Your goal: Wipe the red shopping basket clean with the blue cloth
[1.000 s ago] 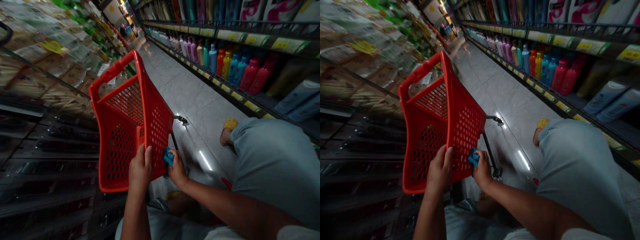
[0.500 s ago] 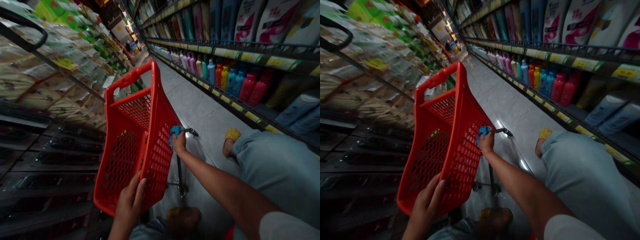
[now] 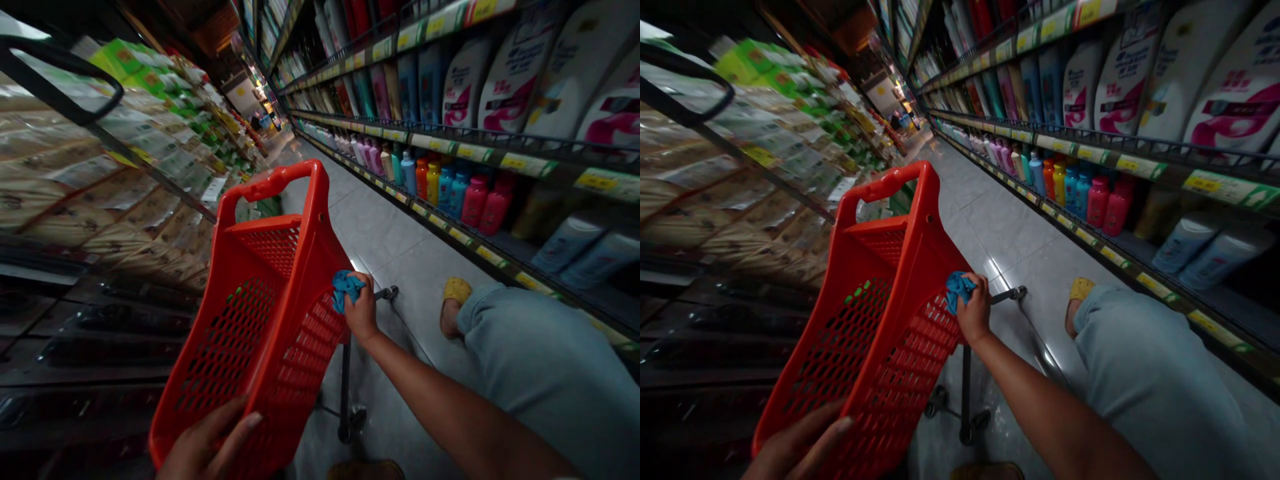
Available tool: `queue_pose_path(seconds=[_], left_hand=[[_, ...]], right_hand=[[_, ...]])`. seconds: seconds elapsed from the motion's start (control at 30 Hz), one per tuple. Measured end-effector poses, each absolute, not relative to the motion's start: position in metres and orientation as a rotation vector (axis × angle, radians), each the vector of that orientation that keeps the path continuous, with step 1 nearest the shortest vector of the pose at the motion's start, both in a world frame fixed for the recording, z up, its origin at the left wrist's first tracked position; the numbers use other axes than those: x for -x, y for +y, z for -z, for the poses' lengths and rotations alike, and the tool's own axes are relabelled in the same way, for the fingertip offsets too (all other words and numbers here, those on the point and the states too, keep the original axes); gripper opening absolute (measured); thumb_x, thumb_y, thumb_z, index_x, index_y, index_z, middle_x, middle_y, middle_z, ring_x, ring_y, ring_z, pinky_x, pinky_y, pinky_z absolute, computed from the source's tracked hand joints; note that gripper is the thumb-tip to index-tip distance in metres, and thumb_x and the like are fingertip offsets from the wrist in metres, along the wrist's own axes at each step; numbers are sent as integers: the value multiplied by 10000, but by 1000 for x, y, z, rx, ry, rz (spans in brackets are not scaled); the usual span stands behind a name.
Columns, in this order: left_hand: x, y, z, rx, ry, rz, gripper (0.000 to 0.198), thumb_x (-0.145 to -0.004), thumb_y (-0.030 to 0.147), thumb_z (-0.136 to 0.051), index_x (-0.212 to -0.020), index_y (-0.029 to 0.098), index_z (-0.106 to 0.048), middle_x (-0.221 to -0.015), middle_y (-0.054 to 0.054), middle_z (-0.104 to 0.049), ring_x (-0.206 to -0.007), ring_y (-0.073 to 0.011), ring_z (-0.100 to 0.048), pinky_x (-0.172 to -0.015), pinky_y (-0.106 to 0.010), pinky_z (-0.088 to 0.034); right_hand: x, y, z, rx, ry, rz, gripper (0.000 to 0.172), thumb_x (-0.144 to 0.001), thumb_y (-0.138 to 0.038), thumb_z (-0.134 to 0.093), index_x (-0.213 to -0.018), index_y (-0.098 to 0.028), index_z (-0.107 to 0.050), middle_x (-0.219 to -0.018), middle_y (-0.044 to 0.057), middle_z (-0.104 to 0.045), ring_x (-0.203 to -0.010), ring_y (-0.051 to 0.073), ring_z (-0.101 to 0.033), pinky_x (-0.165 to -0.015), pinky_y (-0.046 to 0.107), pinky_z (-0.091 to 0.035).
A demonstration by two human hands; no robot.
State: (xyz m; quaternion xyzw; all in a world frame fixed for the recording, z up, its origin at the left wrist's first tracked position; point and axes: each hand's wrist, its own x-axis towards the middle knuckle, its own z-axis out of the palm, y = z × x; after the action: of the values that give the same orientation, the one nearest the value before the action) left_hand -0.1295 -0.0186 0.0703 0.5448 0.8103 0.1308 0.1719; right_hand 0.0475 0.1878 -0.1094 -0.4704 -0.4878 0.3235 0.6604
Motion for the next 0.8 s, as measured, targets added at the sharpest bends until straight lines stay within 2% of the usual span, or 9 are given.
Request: queue_pose_path(seconds=[0.1, 0.23, 0.33, 0.4, 0.5, 0.57, 0.67, 0.73, 0.8], left_hand=[[90, 44, -82, -1703, 2328, -565, 621, -791, 678, -634, -1230, 246, -714, -1175, -63, -770, -1069, -295, -740, -936, -438, -614], [32, 139, -82, -1936, 2339, -789, 619, -933, 578, -491, -1389, 169, -576, -1335, -132, -681, -1208, -271, -662, -1053, -429, -521], [9, 180, -73, -2014, 2614, -789, 494, -1010, 460, -384, -1325, 158, -617, -1178, -147, -717, -1117, -271, -674, -948, -378, -523], [4, 189, -65, -2005, 2728, -813, 487, -1034, 415, -328, -1291, 132, -630, -1118, -158, -702, -1061, -262, -672, -876, -338, -506], [4, 187, -55, -2004, 2795, -860, 499, -1045, 434, -303, -1256, 135, -642, -1062, -140, -686, -973, -233, -665, -791, -301, -467], [6, 185, -51, -2052, 2839, -879, 493, -1049, 449, -298, -1220, 157, -657, -1007, -112, -682, -908, -214, -656, -738, -290, -437], [10, 182, -47, -2144, 2873, -888, 482, -1055, 441, -287, -1198, 168, -658, -986, -95, -681, -882, -205, -646, -710, -288, -411], [12, 180, -46, -2179, 2871, -885, 478, -1059, 427, -279, -1190, 163, -656, -996, -97, -686, -895, -206, -643, -720, -289, -412], [14, 176, -45, -2199, 2867, -877, 471, -1060, 418, -276, -1168, 165, -659, -980, -93, -687, -889, -203, -638, -728, -287, -413]], right_hand=[[-40, 180, 136, 1191, -952, -805, 300, -814, -147, -503, -1109, -194, -540, -1055, 82, -607, -996, 228, -599, -954, 463, -518], [-35, 201, 92, 1100, -972, -770, 353, -809, -120, -507, -1150, -208, -523, -1121, 91, -611, -1065, 233, -611, -1011, 467, -503], [-37, 233, 42, 987, -1028, -701, 343, -866, -145, -505, -1202, -211, -513, -1202, 98, -603, -1174, 216, -590, -1080, 408, -468], [-39, 247, 34, 1006, -1034, -684, 298, -902, -164, -492, -1193, -219, -519, -1221, 99, -605, -1220, 212, -574, -1097, 389, -450], [-44, 245, 72, 1120, -982, -715, 250, -881, -163, -485, -1118, -228, -532, -1143, 97, -625, -1153, 229, -605, -1039, 408, -478], [-47, 232, 118, 1255, -882, -755, 207, -808, -165, -488, -1005, -220, -517, -991, 80, -622, -991, 239, -634, -921, 414, -525], [-51, 218, 170, 1393, -799, -816, 159, -700, -168, -504, -817, -254, -440, -724, -9, -518, -733, 217, -592, -724, 370, -534], [-52, 218, 176, 1416, -801, -842, 162, -674, -167, -509, -775, -260, -423, -669, -30, -479, -674, 206, -558, -700, 370, -529], [-51, 225, 152, 1407, -830, -855, 132, -699, -179, -520, -803, -245, -471, -713, -6, -532, -710, 215, -572, -751, 406, -538]])
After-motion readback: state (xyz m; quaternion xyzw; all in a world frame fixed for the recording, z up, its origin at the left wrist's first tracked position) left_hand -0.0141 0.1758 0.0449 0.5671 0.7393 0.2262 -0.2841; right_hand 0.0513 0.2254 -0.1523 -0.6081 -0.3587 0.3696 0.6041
